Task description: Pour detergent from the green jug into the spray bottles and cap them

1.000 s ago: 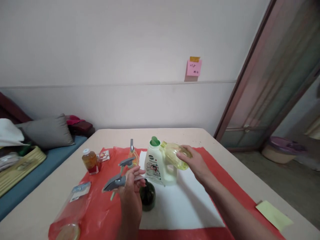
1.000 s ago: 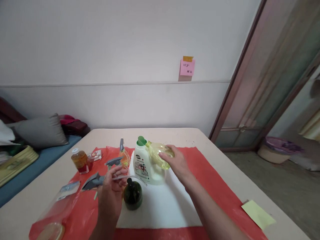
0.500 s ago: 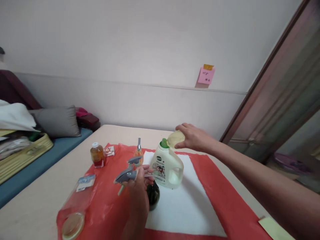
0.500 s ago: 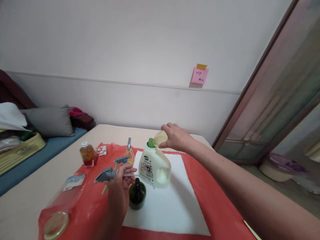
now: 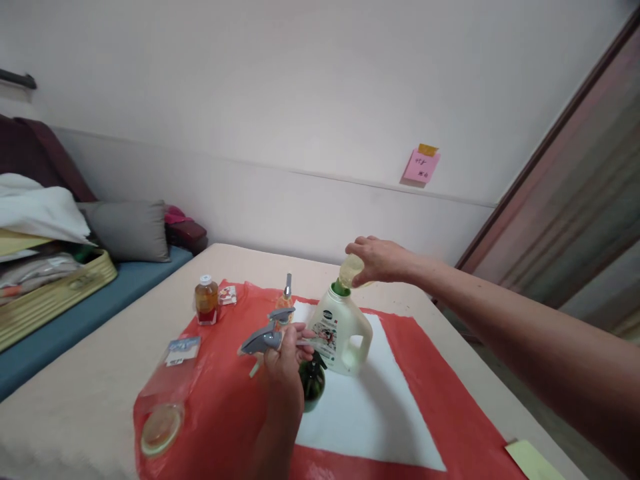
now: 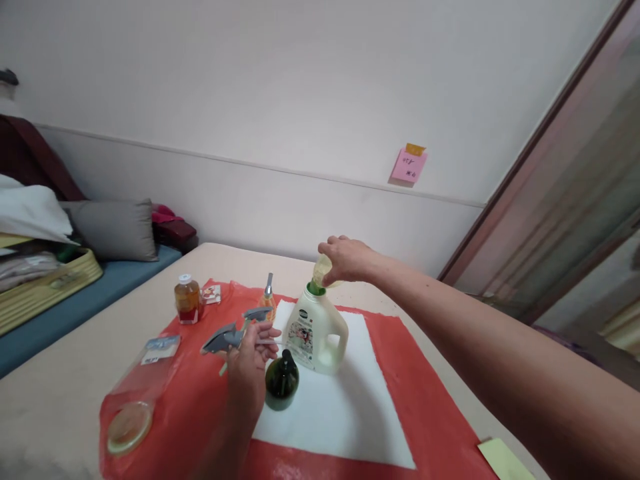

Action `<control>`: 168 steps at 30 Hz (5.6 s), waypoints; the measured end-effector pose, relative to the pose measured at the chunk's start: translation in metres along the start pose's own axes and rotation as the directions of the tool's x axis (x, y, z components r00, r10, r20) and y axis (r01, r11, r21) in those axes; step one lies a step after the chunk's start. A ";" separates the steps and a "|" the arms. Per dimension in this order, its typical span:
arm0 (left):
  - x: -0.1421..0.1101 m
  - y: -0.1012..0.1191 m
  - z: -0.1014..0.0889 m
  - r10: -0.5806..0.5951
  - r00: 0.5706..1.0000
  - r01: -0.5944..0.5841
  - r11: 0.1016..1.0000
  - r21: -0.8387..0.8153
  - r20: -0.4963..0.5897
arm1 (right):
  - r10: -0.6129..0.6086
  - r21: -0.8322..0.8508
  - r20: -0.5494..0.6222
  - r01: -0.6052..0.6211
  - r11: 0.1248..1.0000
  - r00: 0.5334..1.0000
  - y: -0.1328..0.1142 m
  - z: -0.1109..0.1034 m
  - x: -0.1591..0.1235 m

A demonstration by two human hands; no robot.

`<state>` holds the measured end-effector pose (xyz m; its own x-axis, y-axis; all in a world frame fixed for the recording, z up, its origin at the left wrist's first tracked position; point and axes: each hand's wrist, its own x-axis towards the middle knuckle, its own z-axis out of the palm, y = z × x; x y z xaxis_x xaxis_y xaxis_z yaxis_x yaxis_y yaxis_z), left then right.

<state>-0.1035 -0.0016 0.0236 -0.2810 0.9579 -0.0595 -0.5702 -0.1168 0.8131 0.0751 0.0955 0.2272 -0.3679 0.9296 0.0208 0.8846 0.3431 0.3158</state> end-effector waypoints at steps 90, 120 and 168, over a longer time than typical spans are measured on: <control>-0.061 -0.047 0.052 -0.043 0.930 0.001 0.993 0.115 0.366 | 0.582 0.822 -0.525 0.191 0.537 0.621 -0.088 0.220 -0.205; -0.060 -0.054 0.051 -0.231 0.883 0.223 0.973 0.067 0.409 | 0.520 0.643 -0.706 0.128 0.755 0.480 -0.089 0.213 -0.204; -0.066 -0.035 0.034 -0.167 0.924 0.070 0.958 0.278 0.343 | -0.023 0.573 0.208 -0.141 -0.807 0.978 -0.132 0.231 -0.188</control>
<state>-0.0383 -0.0521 0.0189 0.1004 0.9949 0.0080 -0.3516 0.0280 0.9357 0.0934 -0.0933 -0.0375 -0.3206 0.9292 -0.1839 -0.4981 -0.3305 -0.8017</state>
